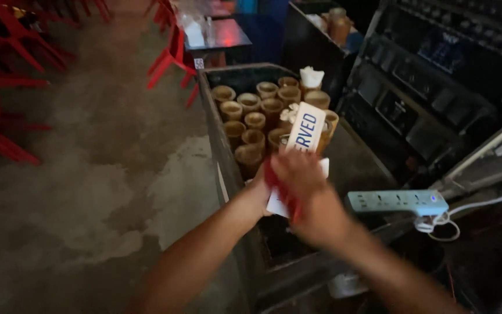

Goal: Wiping down reserved signs and bamboo cups with a red cloth.

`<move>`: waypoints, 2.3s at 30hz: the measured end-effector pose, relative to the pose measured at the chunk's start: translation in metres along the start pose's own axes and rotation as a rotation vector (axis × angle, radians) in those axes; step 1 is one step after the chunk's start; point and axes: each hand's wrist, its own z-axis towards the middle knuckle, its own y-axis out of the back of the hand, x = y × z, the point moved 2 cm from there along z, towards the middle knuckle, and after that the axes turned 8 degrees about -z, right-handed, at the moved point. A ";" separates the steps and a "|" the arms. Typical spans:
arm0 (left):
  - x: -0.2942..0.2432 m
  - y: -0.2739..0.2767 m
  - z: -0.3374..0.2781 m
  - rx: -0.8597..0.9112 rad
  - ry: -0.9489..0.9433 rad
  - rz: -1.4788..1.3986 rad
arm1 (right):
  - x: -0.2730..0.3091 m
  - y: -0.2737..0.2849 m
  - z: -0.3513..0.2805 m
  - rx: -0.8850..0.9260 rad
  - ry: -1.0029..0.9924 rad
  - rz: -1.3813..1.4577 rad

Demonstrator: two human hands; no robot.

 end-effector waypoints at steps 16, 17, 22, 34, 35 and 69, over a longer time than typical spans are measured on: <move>-0.003 -0.036 -0.020 -0.069 -0.379 0.459 | -0.063 -0.054 0.030 -0.544 -0.932 1.172; -0.003 -0.043 -0.026 -0.096 -0.347 0.422 | -0.051 -0.046 0.027 -0.555 -0.952 1.217; -0.003 -0.041 -0.027 -0.165 -0.361 0.554 | 0.001 -0.024 -0.004 -0.506 -0.960 1.201; -0.007 -0.024 -0.013 0.012 -0.391 0.456 | -0.006 -0.025 -0.021 -0.198 -0.926 0.743; -0.003 -0.023 -0.014 -0.030 -0.426 0.556 | 0.001 -0.013 -0.011 -0.311 -0.733 0.723; 0.004 -0.033 -0.017 -0.062 -0.203 0.585 | -0.030 0.035 -0.019 0.315 0.301 -0.156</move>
